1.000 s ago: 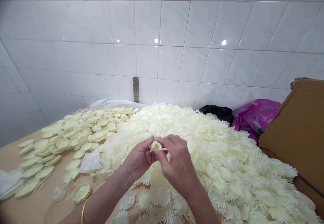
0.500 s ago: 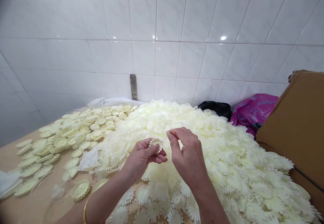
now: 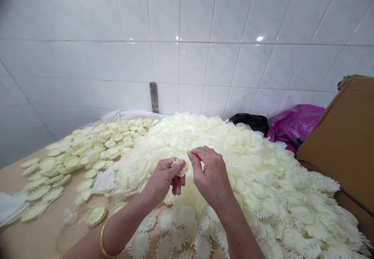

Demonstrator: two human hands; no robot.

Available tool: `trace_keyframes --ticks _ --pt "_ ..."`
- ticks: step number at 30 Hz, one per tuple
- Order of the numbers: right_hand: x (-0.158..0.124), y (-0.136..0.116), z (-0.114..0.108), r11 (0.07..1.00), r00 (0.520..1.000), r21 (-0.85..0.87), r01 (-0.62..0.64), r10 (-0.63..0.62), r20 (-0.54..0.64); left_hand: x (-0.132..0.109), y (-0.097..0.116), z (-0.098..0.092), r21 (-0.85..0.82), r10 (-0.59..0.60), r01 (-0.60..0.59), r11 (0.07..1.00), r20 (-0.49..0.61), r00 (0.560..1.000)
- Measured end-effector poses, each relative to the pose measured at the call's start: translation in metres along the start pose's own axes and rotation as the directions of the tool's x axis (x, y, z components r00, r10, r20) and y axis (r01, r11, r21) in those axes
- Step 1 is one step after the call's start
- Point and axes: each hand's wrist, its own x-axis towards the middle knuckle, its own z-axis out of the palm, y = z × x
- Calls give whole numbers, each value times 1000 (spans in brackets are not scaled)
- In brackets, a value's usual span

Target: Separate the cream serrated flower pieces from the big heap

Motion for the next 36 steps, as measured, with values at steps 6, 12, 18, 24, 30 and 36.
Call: trace_keyframes --ticks 6,12,18,24,30,36 --pt "1 0 0 992 990 110 -67 53 132 2 -5 -2 63 7 -2 998 -80 997" --pt "1 1 3 976 937 174 -132 65 344 2 -2 0 142 -71 88 986 -118 990" --pt "1 1 5 972 958 159 -171 126 257 -3 4 5 97 -56 58 994 -26 998" --pt "3 2 9 967 980 172 -188 174 96 -4 8 6 -79 -41 46 996 66 997" --pt "1 5 16 962 972 154 -225 212 96 -2 6 6 -280 16 -40 959 -88 996" --pt "1 3 19 950 966 227 -212 170 192 -3 0 9 -320 -33 8 947 -73 997"
